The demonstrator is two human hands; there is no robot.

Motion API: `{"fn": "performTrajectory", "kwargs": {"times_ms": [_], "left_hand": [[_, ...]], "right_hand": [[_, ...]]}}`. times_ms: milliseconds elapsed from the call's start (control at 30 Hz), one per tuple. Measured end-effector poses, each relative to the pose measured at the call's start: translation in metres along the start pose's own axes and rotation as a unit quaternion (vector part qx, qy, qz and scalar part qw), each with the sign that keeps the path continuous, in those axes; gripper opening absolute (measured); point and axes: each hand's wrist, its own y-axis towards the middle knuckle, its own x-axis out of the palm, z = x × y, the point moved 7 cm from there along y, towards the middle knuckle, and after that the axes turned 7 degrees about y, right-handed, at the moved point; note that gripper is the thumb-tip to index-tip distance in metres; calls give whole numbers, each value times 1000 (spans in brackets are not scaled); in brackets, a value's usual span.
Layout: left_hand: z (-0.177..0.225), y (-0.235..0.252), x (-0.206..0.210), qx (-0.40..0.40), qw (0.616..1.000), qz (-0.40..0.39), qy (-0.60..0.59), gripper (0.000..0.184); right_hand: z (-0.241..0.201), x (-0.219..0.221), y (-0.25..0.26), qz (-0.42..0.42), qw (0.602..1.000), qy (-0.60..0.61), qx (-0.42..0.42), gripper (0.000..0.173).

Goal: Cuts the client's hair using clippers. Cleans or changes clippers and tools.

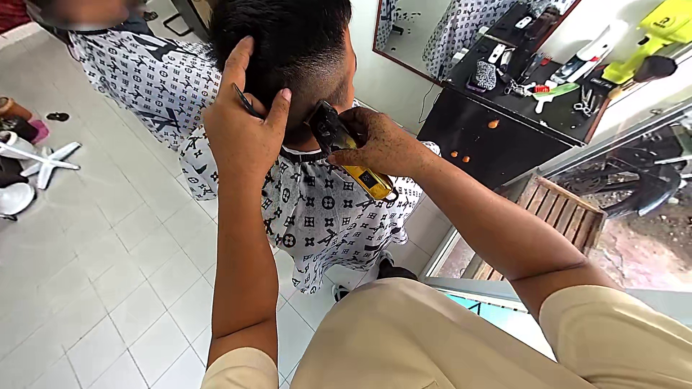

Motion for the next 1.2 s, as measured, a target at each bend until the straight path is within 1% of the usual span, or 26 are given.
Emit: {"fn": "performTrajectory", "kwargs": {"times_ms": [100,233,333,433,500,633,733,867,1000,1133,1200], "left_hand": [[-1,1,1,4,1000,0,-3,68],[-1,2,1,7,1000,8,-2,68],[-2,3,2,5,1000,8,1,67],[-2,4,3,9,1000,9,5,67],[-3,4,3,10,1000,9,10,67],[-3,4,4,8,1000,9,1,67],[-4,4,3,14,1000,13,9,68],[-3,3,4,9,1000,8,9,68],[-3,3,3,10,1000,11,15,68],[-2,3,3,6,1000,6,17,68],[-1,3,2,9,1000,10,11,68]], "right_hand": [[-5,2,1,10,999,-22,-25,66],[0,1,0,11,1000,-22,-3,64],[-5,5,1,27,999,-22,-21,67],[-4,7,0,29,999,-23,-22,64],[-3,9,1,32,999,3,-13,63],[-2,15,1,52,998,21,-32,68],[2,17,1,43,998,38,-12,63],[-3,21,1,57,996,58,-38,66],[2,25,0,53,991,117,-21,58],[-3,29,0,66,988,130,-57,62],[1,30,0,59,985,156,-40,59]]}}
